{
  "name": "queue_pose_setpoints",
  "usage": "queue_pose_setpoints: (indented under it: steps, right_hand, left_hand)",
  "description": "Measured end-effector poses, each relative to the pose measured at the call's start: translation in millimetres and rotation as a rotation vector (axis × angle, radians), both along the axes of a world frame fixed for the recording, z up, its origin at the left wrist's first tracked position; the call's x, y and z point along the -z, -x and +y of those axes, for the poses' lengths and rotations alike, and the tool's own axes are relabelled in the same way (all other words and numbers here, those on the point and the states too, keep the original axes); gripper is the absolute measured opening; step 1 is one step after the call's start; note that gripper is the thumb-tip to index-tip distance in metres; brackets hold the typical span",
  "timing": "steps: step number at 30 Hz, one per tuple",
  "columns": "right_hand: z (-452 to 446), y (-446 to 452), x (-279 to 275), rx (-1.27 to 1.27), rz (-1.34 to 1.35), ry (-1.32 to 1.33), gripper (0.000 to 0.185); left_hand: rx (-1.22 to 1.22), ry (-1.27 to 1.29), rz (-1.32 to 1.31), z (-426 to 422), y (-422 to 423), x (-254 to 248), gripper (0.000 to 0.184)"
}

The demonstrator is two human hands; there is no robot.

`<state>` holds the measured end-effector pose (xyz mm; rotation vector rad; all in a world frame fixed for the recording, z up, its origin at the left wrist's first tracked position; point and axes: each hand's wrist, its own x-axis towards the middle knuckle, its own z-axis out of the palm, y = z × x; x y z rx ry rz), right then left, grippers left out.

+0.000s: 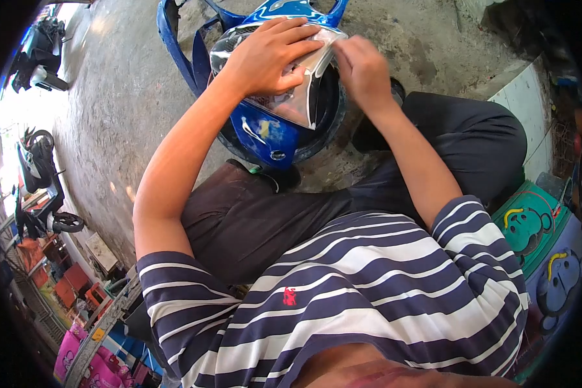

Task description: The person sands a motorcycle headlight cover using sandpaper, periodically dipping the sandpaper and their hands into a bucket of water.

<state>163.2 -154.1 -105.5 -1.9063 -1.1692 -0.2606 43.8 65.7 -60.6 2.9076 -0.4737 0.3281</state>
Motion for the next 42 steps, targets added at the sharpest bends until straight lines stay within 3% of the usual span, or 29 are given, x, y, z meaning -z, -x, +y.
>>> queue_pose_setpoints:
  steps: [3, 7, 10, 15, 19, 23, 27, 31, 38, 42]
  right_hand:
    - [1, -14, 10, 0.083, 0.036, 0.042, 0.010]
    - [-2, 16, -7, -0.041, 0.000, 0.001, 0.011]
    - [-1, -15, 7, 0.081, 0.008, 0.041, 0.011]
    - [-5, 19, -5, -0.050, 0.010, 0.008, 0.013]
    - [-1, -19, 8, 0.078, 0.040, -0.007, 0.010]
    - [-4, 15, 1, -0.050, 0.008, -0.026, 0.010]
    - [1, -11, 6, 0.064, 0.039, 0.010, 0.011]
    - [-3, 18, 2, -0.039, -0.009, -0.010, 0.013]
    - [-2, 7, 10, 0.044, -0.081, 0.085, 0.021]
    - [-5, 9, 11, 0.029, -0.100, 0.029, 0.017]
  left_hand:
    - [0.013, 0.010, 0.018, 1, -1, -2, 0.062]
    - [0.013, 0.001, 0.016, 1, 0, -4, 0.060]
    - [0.020, 0.009, -0.001, 1, -1, -3, 0.060]
    - [0.015, -0.007, 0.022, -2, 0, -7, 0.060]
    - [0.004, 0.011, -0.007, -2, 1, -1, 0.062]
    - [0.017, 0.023, 0.022, -1, 0, -6, 0.062]
    - [0.016, 0.043, 0.011, 2, 1, -2, 0.062]
    - [0.011, 0.010, 0.029, 0, -1, -7, 0.063]
    - [0.021, 0.002, 0.042, 1, 0, -9, 0.062]
    - [0.014, -0.013, 0.017, -1, -3, -4, 0.060]
